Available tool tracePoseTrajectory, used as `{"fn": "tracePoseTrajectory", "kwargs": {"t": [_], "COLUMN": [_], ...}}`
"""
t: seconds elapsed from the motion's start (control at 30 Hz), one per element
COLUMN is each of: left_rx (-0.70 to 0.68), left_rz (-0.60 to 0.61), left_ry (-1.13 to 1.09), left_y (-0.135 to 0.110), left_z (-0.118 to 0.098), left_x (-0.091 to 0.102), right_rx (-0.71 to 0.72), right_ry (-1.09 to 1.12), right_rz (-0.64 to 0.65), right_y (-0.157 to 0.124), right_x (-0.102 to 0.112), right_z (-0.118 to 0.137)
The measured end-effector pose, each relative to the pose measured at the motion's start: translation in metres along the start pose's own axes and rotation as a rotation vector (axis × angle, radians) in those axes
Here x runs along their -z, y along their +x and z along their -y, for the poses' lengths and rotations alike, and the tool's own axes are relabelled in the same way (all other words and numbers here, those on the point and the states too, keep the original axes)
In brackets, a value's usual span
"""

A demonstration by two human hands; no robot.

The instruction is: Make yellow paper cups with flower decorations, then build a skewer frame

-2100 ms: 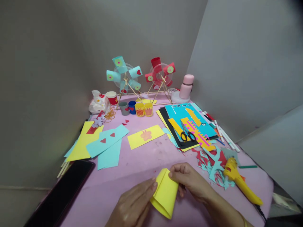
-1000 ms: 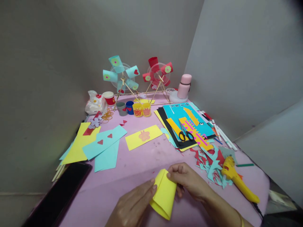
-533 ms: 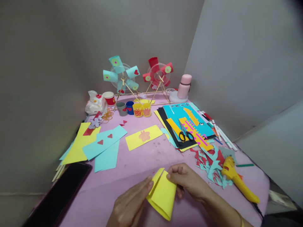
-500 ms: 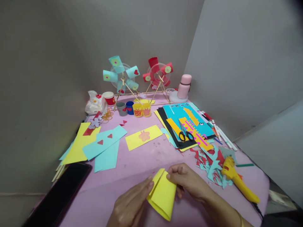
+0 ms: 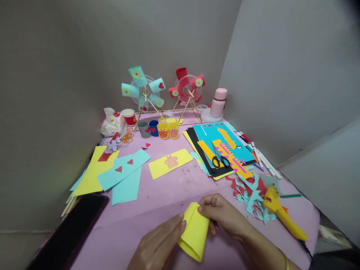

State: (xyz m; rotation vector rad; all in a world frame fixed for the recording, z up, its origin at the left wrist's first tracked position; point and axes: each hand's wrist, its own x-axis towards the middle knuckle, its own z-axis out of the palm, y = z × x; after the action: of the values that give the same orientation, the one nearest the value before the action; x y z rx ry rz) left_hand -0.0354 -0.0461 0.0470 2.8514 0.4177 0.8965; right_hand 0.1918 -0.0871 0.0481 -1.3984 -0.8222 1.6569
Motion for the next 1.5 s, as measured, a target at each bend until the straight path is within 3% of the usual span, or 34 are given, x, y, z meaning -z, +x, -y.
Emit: {"fn": "tracePoseTrajectory", "kwargs": {"t": [0.37, 0.57, 0.73, 0.87, 1.5], "left_rx": [-0.028, 0.033, 0.008, -0.038, -0.042], "left_rz": [0.020, 0.019, 0.063, 0.021, 0.045], "left_ry": [0.052, 0.031, 0.048, 0.048, 0.012], "left_y": [0.0009, 0.0014, -0.0010, -0.0015, -0.0014], "left_z": [0.0001, -0.0049, -0.0036, -0.0006, -0.0002], "left_x": [0.0007, 0.0023, 0.0011, -0.0011, -0.0024], "right_rx": [0.007, 0.012, 0.012, 0.021, 0.025], "right_ry": [-0.001, -0.003, 0.010, 0.009, 0.037], "right_rz": [0.001, -0.006, -0.004, -0.005, 0.005], "right_y": [-0.0017, -0.0009, -0.0023, -0.0030, -0.0007], "right_x": [0.0003, -0.0006, 0.0006, 0.0011, 0.0008], "right_z": [0.0014, 0.0015, 0.0008, 0.0011, 0.0003]}}
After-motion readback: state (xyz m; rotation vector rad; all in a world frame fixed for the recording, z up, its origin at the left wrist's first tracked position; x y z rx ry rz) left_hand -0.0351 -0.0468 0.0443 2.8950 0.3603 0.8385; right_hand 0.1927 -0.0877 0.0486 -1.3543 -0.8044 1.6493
